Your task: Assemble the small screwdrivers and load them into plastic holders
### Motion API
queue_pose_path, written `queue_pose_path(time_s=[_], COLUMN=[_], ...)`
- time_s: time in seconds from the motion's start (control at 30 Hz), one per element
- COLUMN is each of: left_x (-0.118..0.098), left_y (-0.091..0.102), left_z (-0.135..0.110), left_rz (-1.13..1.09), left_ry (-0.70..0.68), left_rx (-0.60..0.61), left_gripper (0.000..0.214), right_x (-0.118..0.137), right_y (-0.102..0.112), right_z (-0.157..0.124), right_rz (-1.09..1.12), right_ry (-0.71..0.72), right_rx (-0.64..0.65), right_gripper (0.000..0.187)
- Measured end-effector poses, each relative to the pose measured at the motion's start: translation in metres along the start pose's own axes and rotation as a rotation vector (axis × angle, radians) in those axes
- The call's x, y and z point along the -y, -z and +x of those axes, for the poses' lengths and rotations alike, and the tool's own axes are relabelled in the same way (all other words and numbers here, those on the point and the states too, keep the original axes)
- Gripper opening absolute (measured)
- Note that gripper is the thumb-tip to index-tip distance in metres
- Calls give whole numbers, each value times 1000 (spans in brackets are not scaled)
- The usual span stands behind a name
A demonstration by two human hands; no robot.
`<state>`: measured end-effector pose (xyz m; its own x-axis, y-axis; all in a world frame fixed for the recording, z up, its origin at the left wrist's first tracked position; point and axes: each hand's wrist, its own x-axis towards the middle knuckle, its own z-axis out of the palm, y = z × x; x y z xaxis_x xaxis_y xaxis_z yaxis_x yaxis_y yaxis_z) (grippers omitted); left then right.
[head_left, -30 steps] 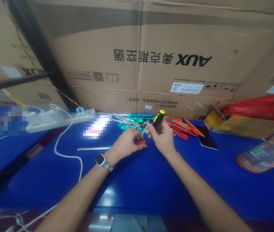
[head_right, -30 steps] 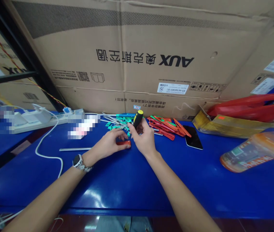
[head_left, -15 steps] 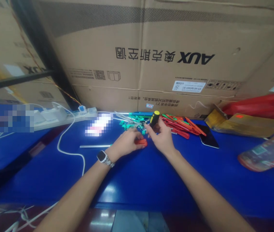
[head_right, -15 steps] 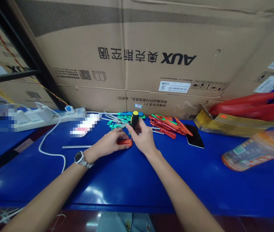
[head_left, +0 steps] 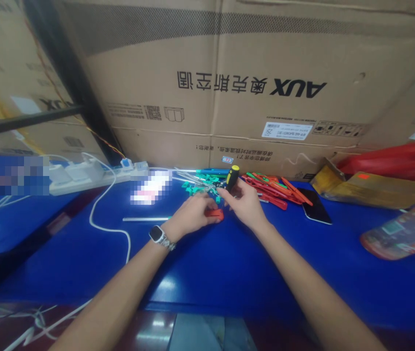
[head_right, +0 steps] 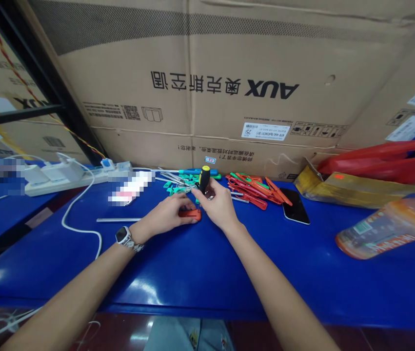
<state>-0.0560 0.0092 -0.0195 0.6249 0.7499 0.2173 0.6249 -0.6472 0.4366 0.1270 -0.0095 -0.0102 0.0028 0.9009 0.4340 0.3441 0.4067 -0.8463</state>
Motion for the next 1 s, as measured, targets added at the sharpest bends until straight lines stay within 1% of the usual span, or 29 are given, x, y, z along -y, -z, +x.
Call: queue_pose_path(time_s=[0.1,0.23,0.3,0.4,0.5,0.57,0.67,0.77,0.87,0.93,1.0], left_x=[1,0,0,-2,-8,-12,-16,-17,-17,-19,-20], left_y=[-1,-2,-2,-5,-12,-18,-24,-25,-22,-20,-17], left_z=[0,1,2,6,13,17,22,23,21,19,17], left_rz=[-10,-19,-57,-191,-396,-520,-618,-645,-636,-611,-574], left_ry=[16,31,29,27,57,79,86,97,117,115,100], left_rx=[-21,-101,-129,-229,-346,-375,-411,-419,-392,-361,-317], left_gripper=[28,27,26,24,22,19,12,11,12,13,15], right_x=[1,3,3,3,2,1,-1,-1,1,4,6], right_y=[-1,-3,-4,-5,-5,-5,-6,-6,-4,0,6], right_z=[3,6,7,9,10,10,10,10,11,11,11], right_rz=[-43,-69,-70,-71,-89,-104,-118,-117,-117,-81,-3], right_ry=[37,60,56,63,59,46,36,23,8,19,39], right_rx=[-35,-52,-65,-81,-100,-107,-119,-123,-108,-74,-5], right_gripper=[26,24,24,23,25,26,27,29,33,34,35])
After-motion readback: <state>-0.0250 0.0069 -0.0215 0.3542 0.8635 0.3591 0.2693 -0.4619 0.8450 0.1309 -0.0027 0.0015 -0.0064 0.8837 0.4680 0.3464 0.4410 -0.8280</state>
